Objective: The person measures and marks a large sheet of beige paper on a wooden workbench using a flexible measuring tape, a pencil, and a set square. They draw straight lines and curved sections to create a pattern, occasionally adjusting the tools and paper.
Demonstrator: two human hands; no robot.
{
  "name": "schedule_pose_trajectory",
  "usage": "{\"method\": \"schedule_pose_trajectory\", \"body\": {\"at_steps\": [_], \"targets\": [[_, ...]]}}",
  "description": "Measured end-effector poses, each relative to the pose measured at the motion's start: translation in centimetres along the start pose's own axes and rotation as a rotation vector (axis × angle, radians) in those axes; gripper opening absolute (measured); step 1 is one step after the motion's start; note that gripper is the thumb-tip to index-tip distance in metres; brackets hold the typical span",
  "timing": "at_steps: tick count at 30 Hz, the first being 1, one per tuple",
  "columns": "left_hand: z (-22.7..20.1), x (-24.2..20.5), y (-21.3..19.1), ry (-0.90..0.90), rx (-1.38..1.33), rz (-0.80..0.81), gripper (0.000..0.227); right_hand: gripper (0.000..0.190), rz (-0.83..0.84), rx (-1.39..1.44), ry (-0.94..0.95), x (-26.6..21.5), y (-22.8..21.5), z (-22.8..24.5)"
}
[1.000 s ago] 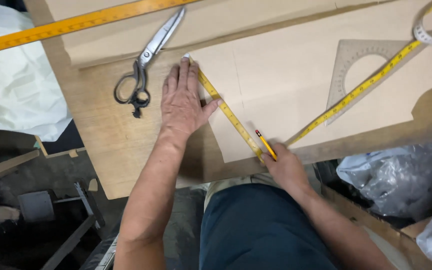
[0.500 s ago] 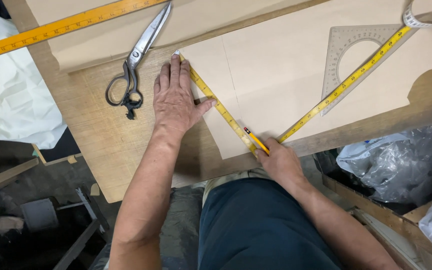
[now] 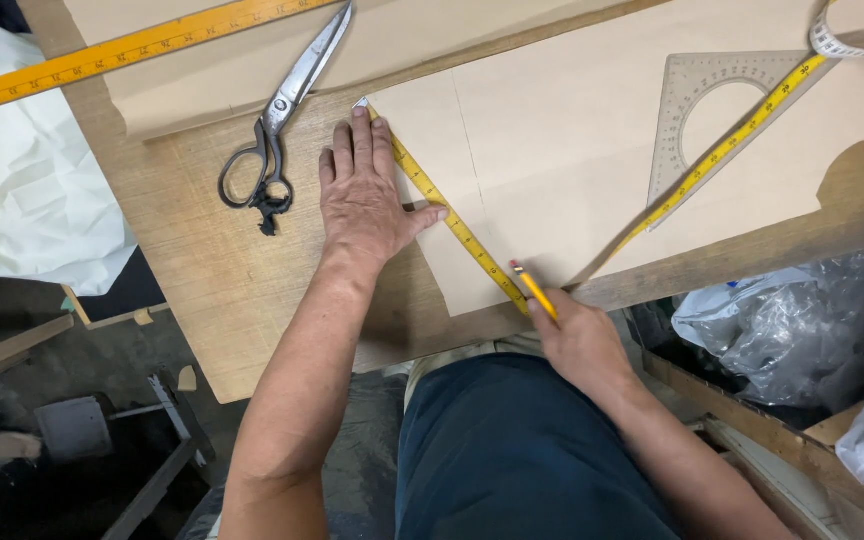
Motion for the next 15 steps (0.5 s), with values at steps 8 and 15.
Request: {"method": "schedule_pose_trajectory", "body": {"at_steps": [8, 15], "targets": [[-0.2, -0.1, -0.4, 0.002, -0.018, 0.026, 0.132, 0.053, -0.284, 0.432, -0.249, -0.7, -3.2, 0.4], [-0.3, -0.2, -0.6, 0.007, -0.016, 0.029, 0.131, 0.028, -0.391, 0.414, -0.783, 0.9, -0.6, 2.5]]}}
Point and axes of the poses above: each hand's wrist, its own x-axis towards the middle knuckle, its own y-axis out of the palm, z = x × y, the point moved 5 cm from there along x, towards the middle knuckle, and after that the axes turned 1 degree about -z, right-handed, at the moved point
